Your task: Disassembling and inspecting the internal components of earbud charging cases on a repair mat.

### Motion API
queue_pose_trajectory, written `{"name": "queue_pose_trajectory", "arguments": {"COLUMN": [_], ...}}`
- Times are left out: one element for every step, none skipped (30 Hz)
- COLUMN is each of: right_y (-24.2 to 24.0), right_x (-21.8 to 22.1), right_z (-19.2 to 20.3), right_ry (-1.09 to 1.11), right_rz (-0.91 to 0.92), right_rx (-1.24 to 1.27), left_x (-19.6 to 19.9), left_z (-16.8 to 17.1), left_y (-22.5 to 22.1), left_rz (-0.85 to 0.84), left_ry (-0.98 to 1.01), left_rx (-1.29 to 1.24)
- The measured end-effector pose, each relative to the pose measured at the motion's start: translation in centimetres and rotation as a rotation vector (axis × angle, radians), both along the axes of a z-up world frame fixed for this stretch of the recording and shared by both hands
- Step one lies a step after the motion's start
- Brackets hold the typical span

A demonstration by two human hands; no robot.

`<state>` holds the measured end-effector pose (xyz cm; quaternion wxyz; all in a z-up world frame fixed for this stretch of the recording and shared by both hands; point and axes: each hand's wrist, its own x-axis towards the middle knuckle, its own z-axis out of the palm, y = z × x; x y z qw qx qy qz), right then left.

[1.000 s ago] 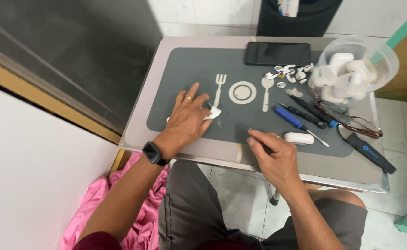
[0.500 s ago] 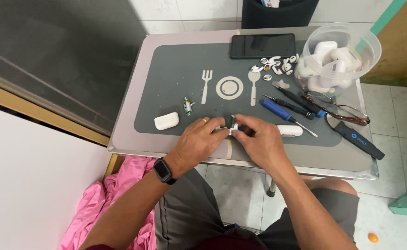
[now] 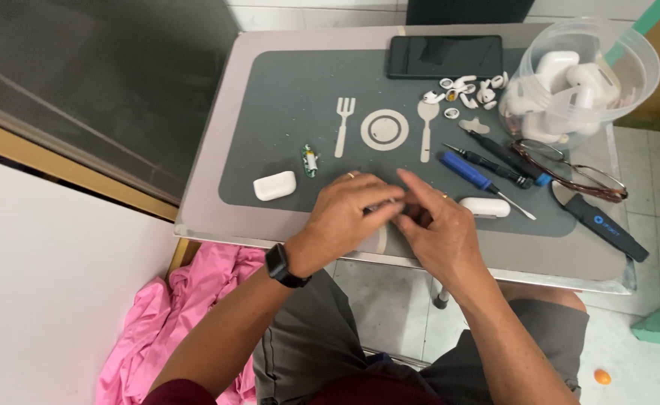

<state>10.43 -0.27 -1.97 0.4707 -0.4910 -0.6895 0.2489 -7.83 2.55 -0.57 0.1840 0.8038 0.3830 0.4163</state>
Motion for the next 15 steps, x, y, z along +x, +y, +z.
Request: {"name": "queue_pose_trajectory", "arguments": {"right_y": [0.0, 0.1, 0.2, 0.3, 0.4, 0.5, 0.5, 0.6, 0.7, 0.7, 0.7, 0.7, 0.6, 0.6, 0.6], "right_x": [0.0, 0.1, 0.1, 0.2, 0.3, 0.2, 0.1, 0.0, 0.0, -0.3, -0.4, -0.5, -0.6, -0.6, -0.7], "right_z": [0.2, 0.4, 0.6, 0.6, 0.5, 0.5, 0.4, 0.5, 0.6, 0.7, 0.8, 1.0, 1.0, 1.1, 1.1], "right_ry": [-0.003, 0.014, 0.032, 0.031, 0.036, 0.043, 0.045, 0.021, -0.002, -0.003, -0.031, -0.061, -0.062, -0.054, -0.046], "right_rz": [-0.006, 0.008, 0.021, 0.022, 0.027, 0.038, 0.045, 0.044, 0.043, 0.044, 0.037, 0.026, 0.023, 0.036, 0.049], "right_rx": [-0.004, -0.040, -0.076, -0.078, -0.110, -0.144, -0.146, -0.125, -0.103, -0.103, -0.091, -0.079, -0.078, -0.061, -0.045], "left_x": [-0.3, -0.7, -1.0, -1.3, -1.6, -2.2, -2.3, -2.4, -2.5, -2.5, -2.4, -2.1, -2.1, -2.0, -2.0], "left_z": [-0.4, -0.7, -0.9, -0.3, 0.3, 0.9, 1.2, 1.6, 1.9, 2.0, 2.2, 2.3, 2.4, 2.4, 2.4], "left_y": [0.3, 0.7, 1.1, 0.9, 0.6, 0.2, 0.0, -0.2, -0.4, -0.4, -0.5, -0.5, -0.6, -0.7, -0.7], "left_rz": [-0.006, 0.000, 0.006, 0.006, -0.012, -0.023, -0.016, 0.005, 0.025, 0.026, 0.052, 0.072, 0.069, 0.084, 0.100], "left_ry": [-0.003, -0.061, -0.118, -0.118, -0.171, -0.224, -0.224, -0.263, -0.302, -0.303, -0.327, -0.352, -0.352, -0.369, -0.387], "left_rx": [-0.004, -0.109, -0.215, -0.217, -0.319, -0.423, -0.424, -0.498, -0.572, -0.571, -0.596, -0.621, -0.620, -0.641, -0.662]}}
